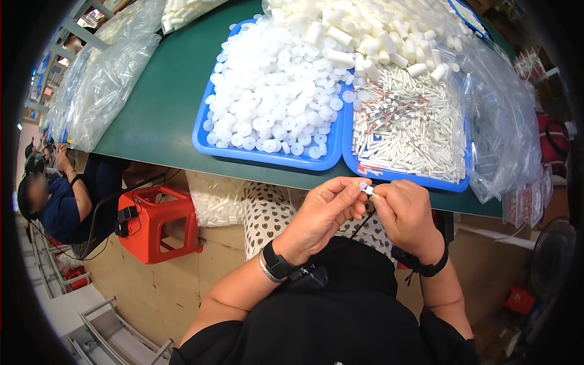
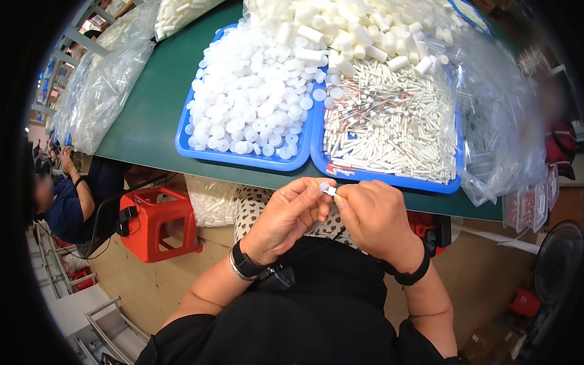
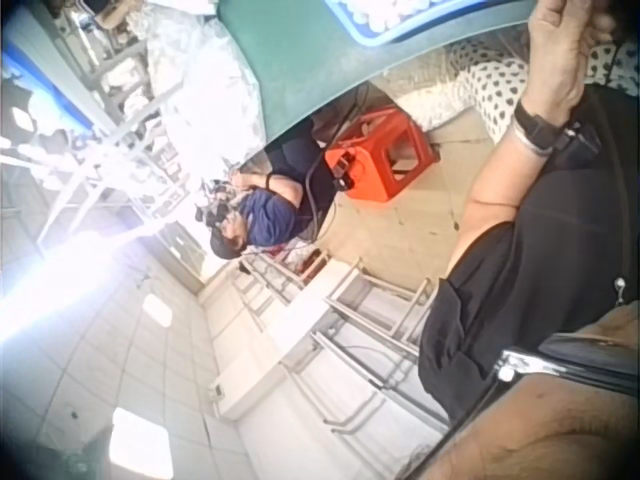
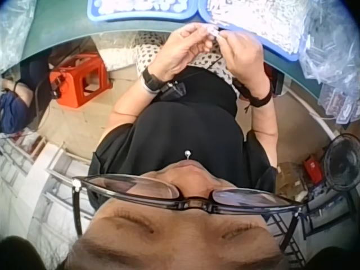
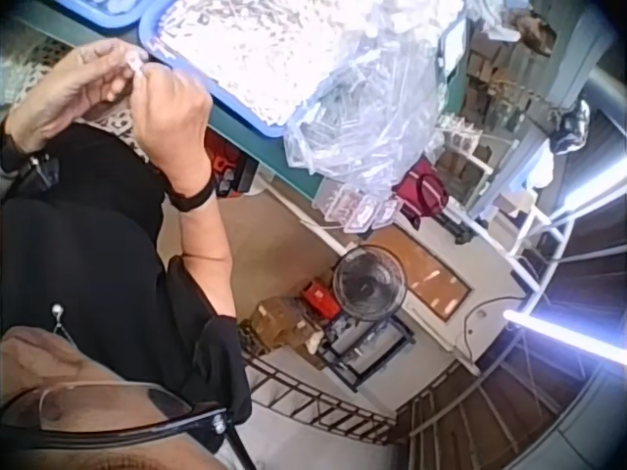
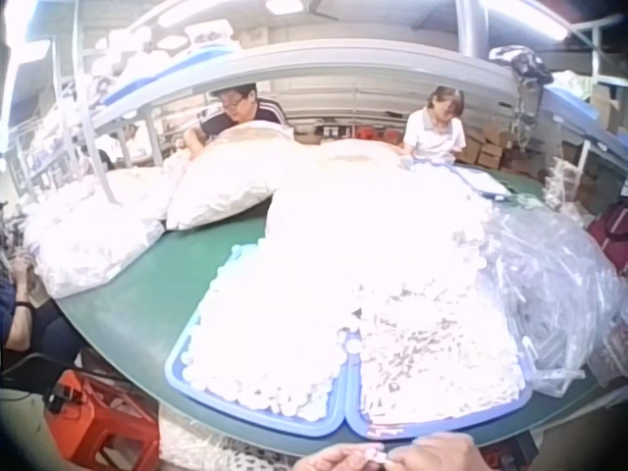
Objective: The person repeatedly picks up small white cylindrical pieces and thin white sticks from blue trays on a green table. They insert the sticks into the cylindrical pieces by hand and place the assembled units into a separate tray. The process is continuous and repetitive throughout the clip.
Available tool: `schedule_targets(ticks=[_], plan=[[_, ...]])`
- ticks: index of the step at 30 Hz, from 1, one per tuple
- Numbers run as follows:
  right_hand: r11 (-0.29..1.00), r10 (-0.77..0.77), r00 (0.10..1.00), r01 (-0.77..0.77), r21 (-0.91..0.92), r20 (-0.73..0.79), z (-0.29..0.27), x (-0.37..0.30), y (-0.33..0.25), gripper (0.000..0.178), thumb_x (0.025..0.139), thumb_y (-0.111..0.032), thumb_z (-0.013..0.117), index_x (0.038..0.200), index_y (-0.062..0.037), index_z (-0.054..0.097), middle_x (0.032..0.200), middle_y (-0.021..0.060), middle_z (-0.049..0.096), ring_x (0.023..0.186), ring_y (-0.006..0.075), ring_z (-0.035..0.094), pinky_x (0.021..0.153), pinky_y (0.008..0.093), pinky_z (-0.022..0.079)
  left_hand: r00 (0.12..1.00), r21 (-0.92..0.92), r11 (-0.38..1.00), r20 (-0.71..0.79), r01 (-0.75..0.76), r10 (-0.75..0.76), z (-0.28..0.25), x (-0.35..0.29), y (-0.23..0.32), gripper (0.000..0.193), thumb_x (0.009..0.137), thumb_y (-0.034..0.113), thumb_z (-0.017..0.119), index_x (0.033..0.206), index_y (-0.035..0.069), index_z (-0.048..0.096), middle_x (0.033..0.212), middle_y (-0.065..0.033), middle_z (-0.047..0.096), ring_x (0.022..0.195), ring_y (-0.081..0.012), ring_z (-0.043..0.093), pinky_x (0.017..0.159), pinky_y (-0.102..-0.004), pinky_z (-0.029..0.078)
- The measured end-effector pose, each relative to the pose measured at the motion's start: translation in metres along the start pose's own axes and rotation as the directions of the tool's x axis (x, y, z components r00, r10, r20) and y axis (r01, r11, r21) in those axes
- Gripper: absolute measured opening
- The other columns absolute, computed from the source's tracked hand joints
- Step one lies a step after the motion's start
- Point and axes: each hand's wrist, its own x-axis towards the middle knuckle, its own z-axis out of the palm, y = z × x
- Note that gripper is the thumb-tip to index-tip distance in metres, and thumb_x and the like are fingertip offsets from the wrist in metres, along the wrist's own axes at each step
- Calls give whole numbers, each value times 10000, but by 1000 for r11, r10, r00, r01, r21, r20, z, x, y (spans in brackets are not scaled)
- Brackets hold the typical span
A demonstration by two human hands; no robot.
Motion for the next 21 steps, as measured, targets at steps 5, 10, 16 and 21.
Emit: schedule_targets(ticks=[5,10,16,21], plan=[[1000,11,1000,-11,14,-14,7,0,2,79,833,-31,656,880,-15,594,649,97,543,561,284,543,531,398,416,999,-11,999,19,-45,45,-1,1,-7,309,999,176,578,1249,-5,565,928,-35,632,820,-101,603,765,-243,515],[994,-21,1000,21,-109,-6,8,2,0,74,840,-27,643,858,-29,572,616,87,485,543,276,506,519,399,392,998,-25,998,11,-56,56,-1,2,-13,321,997,172,580,1258,-13,560,947,-42,641,827,-108,614,763,-254,525],[997,-48,999,48,-57,-2,10,4,5,81,846,-39,647,856,-28,568,630,90,504,565,280,525,535,402,405,1000,-20,1000,-12,-4,3,-3,1,-3,315,986,163,599,1241,-22,581,956,-43,657,821,-100,622,757,-252,528],[992,-19,995,7,125,98,0,16,8,82,854,-63,661,912,-14,632,700,112,592,638,305,595,580,399,456,996,52,998,-90,-18,23,-2,1,15,311,970,162,624,1208,-36,595,926,-24,650,772,-75,604,707,-231,503]])
